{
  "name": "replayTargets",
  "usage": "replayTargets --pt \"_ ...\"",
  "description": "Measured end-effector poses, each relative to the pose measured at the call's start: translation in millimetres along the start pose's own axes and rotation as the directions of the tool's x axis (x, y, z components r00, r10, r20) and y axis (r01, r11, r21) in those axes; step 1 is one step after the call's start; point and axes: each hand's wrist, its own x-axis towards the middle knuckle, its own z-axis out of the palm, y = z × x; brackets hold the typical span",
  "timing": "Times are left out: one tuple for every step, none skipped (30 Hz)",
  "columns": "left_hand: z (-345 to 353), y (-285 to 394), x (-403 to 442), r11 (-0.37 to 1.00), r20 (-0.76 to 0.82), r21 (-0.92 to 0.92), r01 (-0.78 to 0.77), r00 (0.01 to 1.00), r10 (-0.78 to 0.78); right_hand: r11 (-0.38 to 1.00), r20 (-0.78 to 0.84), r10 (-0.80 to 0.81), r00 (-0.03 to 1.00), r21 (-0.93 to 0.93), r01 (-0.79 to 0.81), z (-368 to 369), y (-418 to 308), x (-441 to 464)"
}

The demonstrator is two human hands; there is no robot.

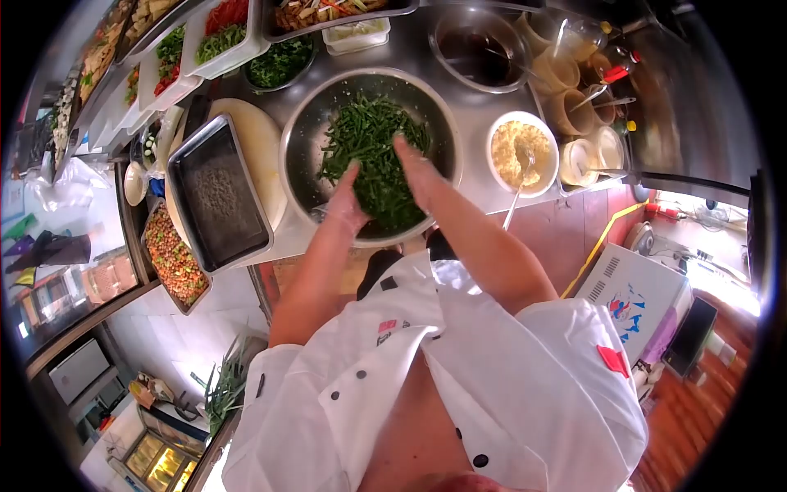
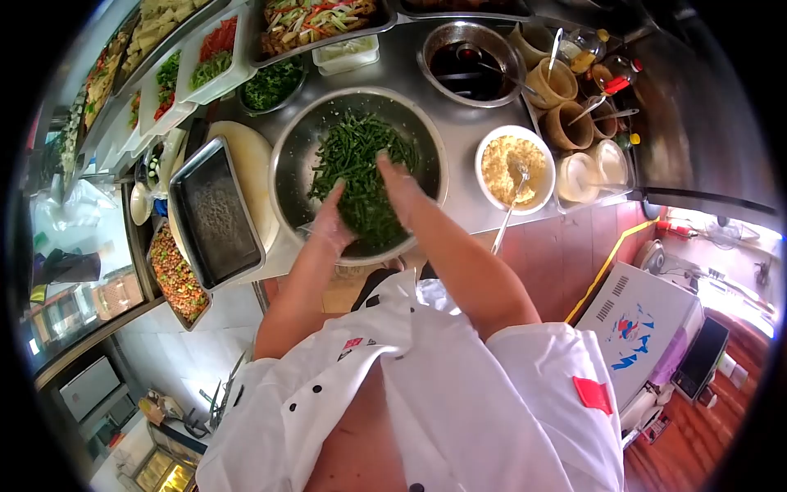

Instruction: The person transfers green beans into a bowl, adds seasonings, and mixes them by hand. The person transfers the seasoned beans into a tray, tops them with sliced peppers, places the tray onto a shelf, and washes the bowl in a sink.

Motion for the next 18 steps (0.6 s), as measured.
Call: replayTargets --pt "1 -2 15 1.000 0.005 0.002 -0.005 1.000 0.005 0.992 0.062 0.039 0.997 0.117 -0.046 6 0 0" --pt "2 -1 28 0.981 -0.105 0.156 -0.115 0.986 0.133 0.994 0.125 0.071 0.990 0.077 -0.081 11 4 3" --pt "3 -7 39 0.928 -0.193 0.315 -0.200 0.944 0.269 0.994 0.124 0.074 0.990 0.074 -0.084 13 7 5" --pt "47 -4 19 0.857 -0.436 0.490 -0.162 0.805 0.402 0.988 0.126 0.083 0.989 -0.138 -0.066 14 7 8" --pt "57 2 14 0.859 -0.438 0.484 -0.167 0.804 0.402 0.937 0.128 0.090 0.988 -0.346 -0.040 13 5 14" --pt "63 11 14 0.775 -0.374 0.608 -0.173 0.799 0.471 0.903 0.182 0.056 0.982 -0.428 0.028 8 13 29" --pt "63 19 16 0.673 -0.304 0.719 -0.172 0.793 0.528 0.860 0.235 0.023 0.972 -0.500 0.101 2 20 45" --pt "51 34 22 0.546 -0.148 0.810 -0.213 0.828 0.541 0.692 0.268 -0.164 0.949 -0.655 0.304 1 26 53" --pt "39 43 26 0.549 -0.152 0.809 -0.211 0.827 0.542 0.720 0.214 -0.212 0.954 -0.625 0.300 -1 30 62" --pt "35 51 26 0.418 -0.113 0.889 -0.189 0.792 0.600 0.746 0.158 -0.260 0.953 -0.593 0.302 -2 25 62" --pt "33 55 25 0.278 -0.065 0.948 -0.158 0.757 0.650 0.769 0.101 -0.306 0.947 -0.559 0.309 -3 20 62" --pt "32 56 16 0.280 -0.067 0.947 -0.157 0.756 0.651 0.781 0.046 -0.279 0.959 -0.571 0.254 -6 -7 36" --pt "32 54 -5 0.437 -0.124 0.880 -0.187 0.798 0.590 0.792 -0.010 -0.249 0.968 -0.577 0.198 -8 -25 14" --pt "34 49 -26 0.582 -0.168 0.787 -0.202 0.838 0.519 0.810 -0.111 -0.303 0.946 -0.553 0.195 -10 -24 3" --pt "32 43 -35 0.648 -0.183 0.734 -0.206 0.858 0.480 0.813 -0.111 -0.300 0.947 -0.549 0.193 -11 -22 -5" --pt "31 37 -44 0.709 -0.197 0.676 -0.203 0.876 0.440 0.990 -0.144 -0.085 0.986 -0.123 0.067 -12 -21 -12" --pt "29 27 -45 0.907 -0.410 0.419 -0.047 0.881 0.235 0.987 -0.018 0.079 0.997 0.144 -0.075 -17 -22 -19" --pt "25 14 -47 0.991 -0.546 0.095 0.093 0.837 -0.026 0.894 0.109 0.239 0.965 0.363 -0.262 -22 -22 -26"
